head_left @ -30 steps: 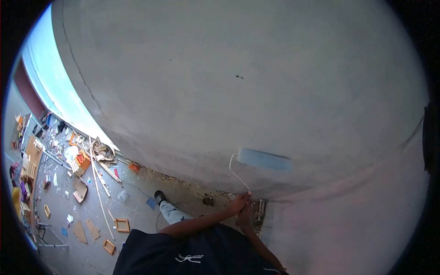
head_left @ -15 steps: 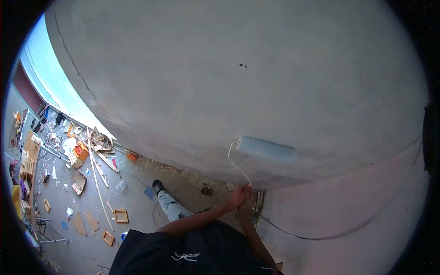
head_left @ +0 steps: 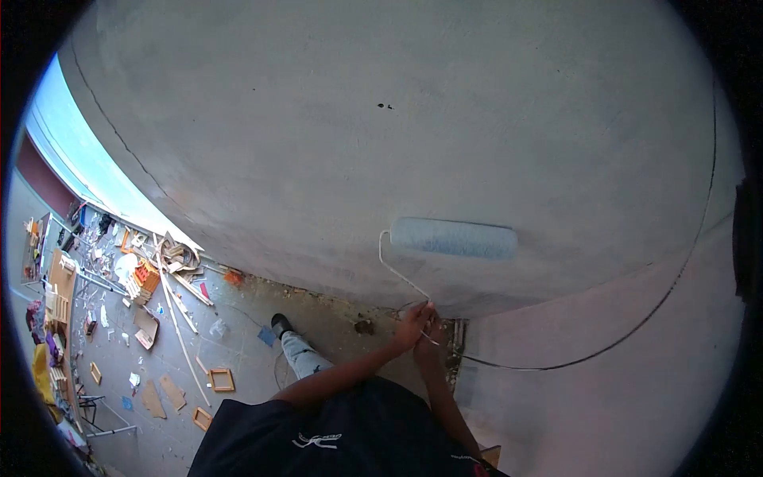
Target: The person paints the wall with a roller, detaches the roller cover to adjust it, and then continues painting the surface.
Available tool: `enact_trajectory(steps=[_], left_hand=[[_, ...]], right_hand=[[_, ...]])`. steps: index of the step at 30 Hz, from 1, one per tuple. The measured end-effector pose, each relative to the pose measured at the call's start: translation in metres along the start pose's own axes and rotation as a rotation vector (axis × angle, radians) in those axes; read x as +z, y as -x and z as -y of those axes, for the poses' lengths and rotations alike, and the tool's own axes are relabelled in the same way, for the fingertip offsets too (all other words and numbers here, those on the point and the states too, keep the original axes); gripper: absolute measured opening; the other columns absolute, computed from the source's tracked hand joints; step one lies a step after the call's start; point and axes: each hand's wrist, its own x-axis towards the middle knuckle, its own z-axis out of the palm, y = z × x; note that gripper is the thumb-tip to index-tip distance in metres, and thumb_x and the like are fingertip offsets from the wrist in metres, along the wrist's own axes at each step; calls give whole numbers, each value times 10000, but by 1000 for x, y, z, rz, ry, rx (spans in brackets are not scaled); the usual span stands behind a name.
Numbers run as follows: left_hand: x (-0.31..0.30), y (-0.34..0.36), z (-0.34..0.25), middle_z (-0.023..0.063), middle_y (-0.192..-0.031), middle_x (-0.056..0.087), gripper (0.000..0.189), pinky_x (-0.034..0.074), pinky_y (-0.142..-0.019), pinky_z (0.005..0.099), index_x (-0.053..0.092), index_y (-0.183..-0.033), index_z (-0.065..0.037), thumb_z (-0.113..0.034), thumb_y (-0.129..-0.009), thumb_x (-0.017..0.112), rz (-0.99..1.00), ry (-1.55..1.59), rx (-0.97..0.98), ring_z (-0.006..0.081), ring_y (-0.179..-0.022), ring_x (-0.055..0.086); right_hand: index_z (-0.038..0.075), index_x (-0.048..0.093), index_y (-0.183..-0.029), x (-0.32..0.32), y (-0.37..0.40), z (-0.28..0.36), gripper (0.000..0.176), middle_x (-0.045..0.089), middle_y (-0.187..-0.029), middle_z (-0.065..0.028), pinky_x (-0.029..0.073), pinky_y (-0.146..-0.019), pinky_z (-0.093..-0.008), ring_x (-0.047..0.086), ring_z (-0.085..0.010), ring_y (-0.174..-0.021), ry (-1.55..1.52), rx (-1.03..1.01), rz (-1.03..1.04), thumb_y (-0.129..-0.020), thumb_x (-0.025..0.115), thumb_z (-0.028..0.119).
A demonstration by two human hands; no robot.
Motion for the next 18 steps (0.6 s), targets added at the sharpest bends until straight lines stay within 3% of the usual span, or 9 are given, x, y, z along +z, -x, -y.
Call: enact_trajectory(steps=[1, 4, 7, 9, 11, 13, 15, 18], left_hand=[[0, 0, -10, 49, -677, 512, 387, 398, -608, 279, 509, -780, -14, -354, -903, 372, -43, -61, 85, 116, -638, 481], [-6, 9, -13, 44, -752, 525, 395, 397, -688, 289, 523, -840, -21, -397, -880, 409, 9, -16, -140, 123, -724, 483], [-21, 10, 67, 47, -798, 523, 417, 381, -725, 302, 526, -849, -18, -422, -866, 426, 131, 121, -353, 131, -780, 471], [-18, 16, 86, 48, -779, 529, 421, 391, -698, 304, 531, -831, -18, -425, -864, 427, 24, 59, -327, 130, -754, 481], [-13, 8, 77, 56, -728, 531, 416, 398, -650, 302, 538, -807, -13, -405, -872, 412, -23, -57, -230, 126, -694, 486], [-20, 18, 39, 70, -643, 528, 409, 404, -580, 294, 546, -777, -5, -362, -888, 381, -12, -231, -86, 119, -599, 486], [-37, 16, 22, 67, -633, 533, 420, 404, -570, 289, 553, -776, -3, -367, -889, 376, 80, -212, -113, 110, -595, 486], [-36, 21, -15, 55, -617, 537, 424, 398, -530, 274, 554, -758, -7, -370, -888, 378, 159, -146, -234, 94, -569, 481]], right_hand=[[-52, 440, -1104, 3, -5, -5, 409, 523, -1008, -226, 441, -689, -396, 554, -326, -853, -51, -12, 27, -902, 305, 276], [-42, 421, -1133, 6, 5, -6, 420, 508, -1017, -221, 439, -710, -380, 543, -289, -888, -156, 100, 102, -910, 297, 291], [-27, 372, -1183, 23, 32, -52, 421, 489, -1040, -213, 430, -740, -357, 523, -262, -924, -183, 222, 152, -916, 300, 290], [-19, 333, -1216, 26, 35, -58, 427, 474, -1066, -208, 421, -762, -350, 511, -258, -941, -194, 278, 165, -918, 301, 285], [-13, 294, -1245, 15, 34, -24, 440, 457, -1096, -204, 411, -785, -351, 500, -265, -953, -215, 320, 162, -919, 300, 283], [10, 406, -1066, 43, 37, -58, 371, 482, -830, -107, 394, -597, -330, 496, -187, -715, -99, -41, -70, -915, 298, 331], [24, 463, -975, 55, 34, -67, 387, 488, -681, -43, 376, -483, -300, 478, -129, -570, -73, -163, -138, -912, 296, 367], [30, 462, -986, 48, 35, -40, 419, 467, -629, -9, 344, -431, -250, 434, -82, -496, -316, 27, -15, -906, 292, 405]])
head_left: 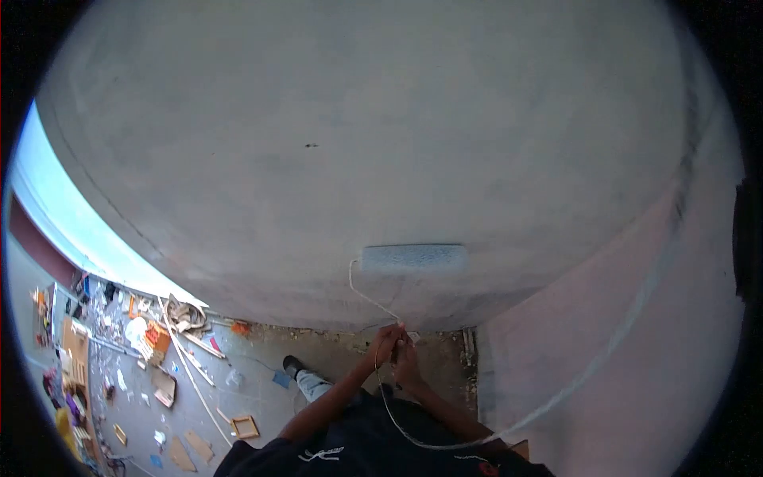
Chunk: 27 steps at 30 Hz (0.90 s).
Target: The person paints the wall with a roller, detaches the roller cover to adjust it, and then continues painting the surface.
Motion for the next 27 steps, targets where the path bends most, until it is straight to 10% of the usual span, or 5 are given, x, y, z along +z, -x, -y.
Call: enact_trajectory(steps=[5, 7, 10, 21, 27], left_hand=[[2, -10, 68, 35, -597, 534, 384, 369, -447, 255, 530, -694, -42, -342, -889, 392, -106, 61, -78, 88, -507, 463], [6, 3, 65, 33, -589, 531, 357, 356, -422, 258, 515, -675, -59, -316, -892, 395, -134, 178, -242, 92, -479, 449], [13, 9, 60, 43, -591, 519, 347, 379, -462, 264, 496, -673, -55, -297, -897, 386, -137, 67, 1, 112, -495, 454], [17, -8, 72, 34, -603, 471, 322, 378, -565, 277, 445, -646, -63, -268, -891, 410, -172, 335, -80, 121, -567, 436], [21, -7, 84, 41, -593, 486, 334, 402, -541, 300, 456, -652, -90, -321, -888, 405, -259, 225, -111, 157, -551, 462]], right_hand=[[9, 448, -1085, 18, 20, -59, 450, 439, -576, 0, 318, -390, -238, 396, -67, -433, -111, 53, -33, -909, 288, 391], [-6, 424, -1130, 17, 29, -49, 436, 460, -748, -74, 340, -541, -279, 434, -151, -610, -148, 178, 25, -911, 289, 346], [-21, 387, -1192, 1, 31, 21, 410, 488, -1082, -226, 372, -844, -363, 494, -326, -967, -227, 245, 40, -908, 292, 260], [-25, 417, -1151, -2, 20, 15, 427, 492, -1092, -240, 356, -895, -395, 460, -381, -1028, -84, 36, -95, -882, 263, 269], [-64, 439, -1092, -7, 26, 14, 429, 472, -1102, -263, 339, -911, -420, 444, -382, -1050, -95, 282, 32, -891, 264, 273]])
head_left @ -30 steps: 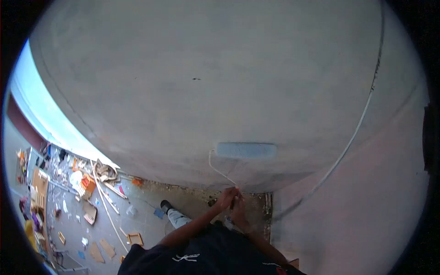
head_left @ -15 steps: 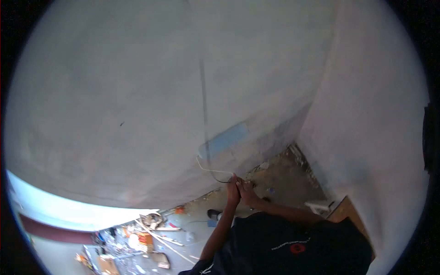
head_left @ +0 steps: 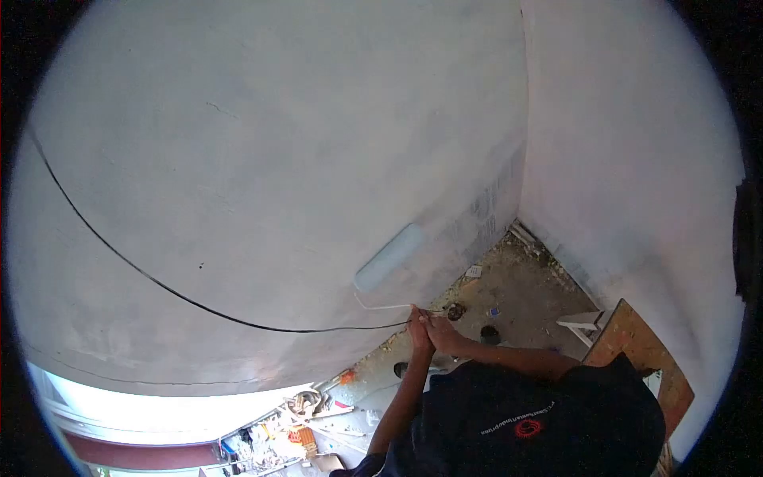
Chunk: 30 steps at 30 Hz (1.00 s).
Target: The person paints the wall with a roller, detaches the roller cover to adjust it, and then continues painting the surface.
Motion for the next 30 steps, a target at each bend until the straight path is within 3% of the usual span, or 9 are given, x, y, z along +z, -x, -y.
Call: enact_trajectory(steps=[6, 9, 12, 15, 18, 21, 24, 27, 30], left_hand=[[40, 22, -61, 49, -584, 478, 349, 395, -528, 297, 440, -645, -94, -333, -894, 386, 88, 193, 92, 157, -530, 454], [26, 8, -39, 51, -583, 483, 350, 394, -504, 296, 440, -634, -97, -323, -895, 386, 63, 79, 116, 156, -506, 453], [2, -12, 13, 51, -576, 478, 357, 392, -484, 301, 432, -613, -100, -314, -895, 386, 29, 61, 56, 156, -486, 446], [5, -23, 33, 51, -567, 476, 355, 390, -482, 301, 423, -596, -111, -303, -893, 396, -170, -225, 27, 146, -489, 445], [24, -14, 19, 45, -553, 463, 354, 391, -479, 306, 417, -594, -110, -303, -890, 403, -35, 131, 64, 148, -482, 436], [34, -1, -2, 51, -521, 454, 384, 406, -480, 303, 437, -588, -80, -308, -895, 405, 123, 337, 21, 163, -476, 453], [33, 0, -1, 48, -523, 457, 380, 411, -475, 306, 439, -591, -79, -302, -896, 404, 21, 232, 15, 166, -459, 456], [6, -26, 44, 49, -542, 468, 378, 424, -498, 316, 435, -591, -80, -300, -897, 402, 8, 41, -165, 167, -490, 471], [15, -22, 47, 40, -562, 462, 368, 430, -524, 319, 428, -601, -83, -298, -899, 399, -57, 150, -258, 158, -514, 469]], right_hand=[[-25, 407, -1168, -7, -6, 32, 415, 467, -1132, -239, 367, -881, -381, 464, -357, -1037, 140, -305, -93, -897, 273, 259], [-54, 464, -1065, -4, -11, 13, 379, 424, -1172, -250, 312, -947, -404, 402, -359, -1107, 118, -413, -53, -880, 273, 216], [-48, 447, -1103, -6, -5, -10, 388, 408, -1194, -246, 308, -949, -413, 391, -365, -1117, 2, -190, -8, -879, 269, 214], [-51, 422, -1141, -15, -10, -33, 400, 402, -1209, -243, 302, -957, -408, 383, -362, -1130, 90, -30, 176, -878, 262, 204], [-51, 381, -1185, -19, -2, -20, 425, 424, -1180, -255, 314, -947, -415, 405, -367, -1108, 427, -335, -65, -876, 264, 216], [-46, 346, -1213, -18, -11, -16, 441, 411, -1198, -242, 328, -936, -416, 418, -370, -1094, 244, -175, -8, -877, 279, 233], [-47, 339, -1214, -23, -10, -16, 440, 417, -1188, -236, 341, -923, -422, 431, -379, -1071, 87, -187, 66, -880, 292, 235], [-59, 379, -1168, -26, -7, -32, 403, 438, -1157, -233, 359, -904, -416, 451, -375, -1042, -104, -118, 76, -878, 298, 208], [-4, 409, -1151, -26, -6, -49, 363, 512, -1055, -223, 404, -799, -396, 513, -350, -931, 494, -192, 94, -902, 278, 226]])
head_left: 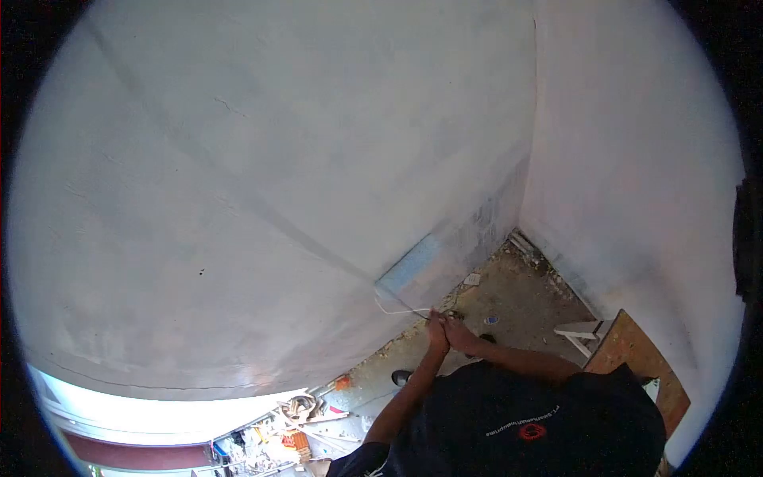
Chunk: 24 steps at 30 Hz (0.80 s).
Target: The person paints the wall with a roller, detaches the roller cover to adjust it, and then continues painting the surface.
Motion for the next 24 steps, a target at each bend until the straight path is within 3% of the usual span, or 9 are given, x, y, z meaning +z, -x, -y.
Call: enact_trajectory(steps=[3, 6, 9, 12, 15, 18, 21, 24], left_hand=[[7, 20, -16, 34, -569, 449, 355, 433, -538, 316, 420, -613, -84, -291, -901, 395, 162, -51, 229, 157, -533, 473], [25, 36, -43, 28, -577, 433, 352, 432, -541, 316, 415, -620, -87, -295, -903, 390, 133, -23, 276, 158, -540, 477], [16, 28, -46, -2, -622, 409, 313, 359, -541, 264, 447, -697, -115, -333, -906, 369, 192, -158, 284, 112, -574, 409], [9, 16, -23, -1, -629, 412, 298, 364, -545, 267, 446, -692, -125, -325, -903, 380, 75, -16, 31, 107, -587, 414], [3, 10, -17, 21, -573, 416, 369, 407, -519, 311, 418, -621, -96, -343, -895, 400, 57, -46, -33, 148, -529, 439], [-2, -2, -11, -7, -575, 414, 289, 380, -524, 275, 462, -682, -128, -313, -896, 401, 44, 33, -19, 107, -543, 426], [9, 19, -24, 3, -573, 427, 281, 389, -506, 282, 472, -694, -123, -316, -890, 413, 32, -95, 99, 122, -506, 422], [19, 29, -28, 21, -591, 443, 290, 398, -496, 289, 464, -696, -118, -339, -880, 427, 69, -101, 182, 141, -500, 431]], right_hand=[[3, 405, -1157, -10, -3, 21, 384, 503, -1063, -213, 401, -806, -399, 507, -350, -936, -391, 214, -6, -909, 265, 261], [-50, 405, -1142, -41, -7, 52, 384, 463, -1102, -247, 385, -870, -412, 476, -357, -1012, -266, -47, -42, -852, 350, 196], [-44, 448, -1089, -34, -16, 53, 343, 505, -1043, -230, 414, -818, -412, 517, -356, -935, -485, -97, -223, -817, 399, 159], [3, 446, -1112, -42, -7, 57, 395, 537, -967, -181, 416, -780, -400, 528, -308, -878, -552, 33, -101, -909, 288, 303], [5, 421, -1138, 44, -13, -35, 404, 527, -992, -188, 428, -753, -390, 528, -301, -869, 27, 12, 220, -911, 282, 309], [-58, 467, -1010, -5, -5, 18, 298, 552, -907, -224, 418, -750, -456, 536, -403, -760, -77, -113, -145, -853, 346, 165], [-50, 454, -1041, -5, -6, 24, 320, 526, -940, -260, 419, -757, -452, 526, -404, -814, -361, 161, -21, -881, 298, 178], [-53, 447, -1062, -1, -7, 20, 334, 514, -981, -267, 415, -775, -449, 515, -402, -868, -258, 40, -190, -891, 273, 174]])
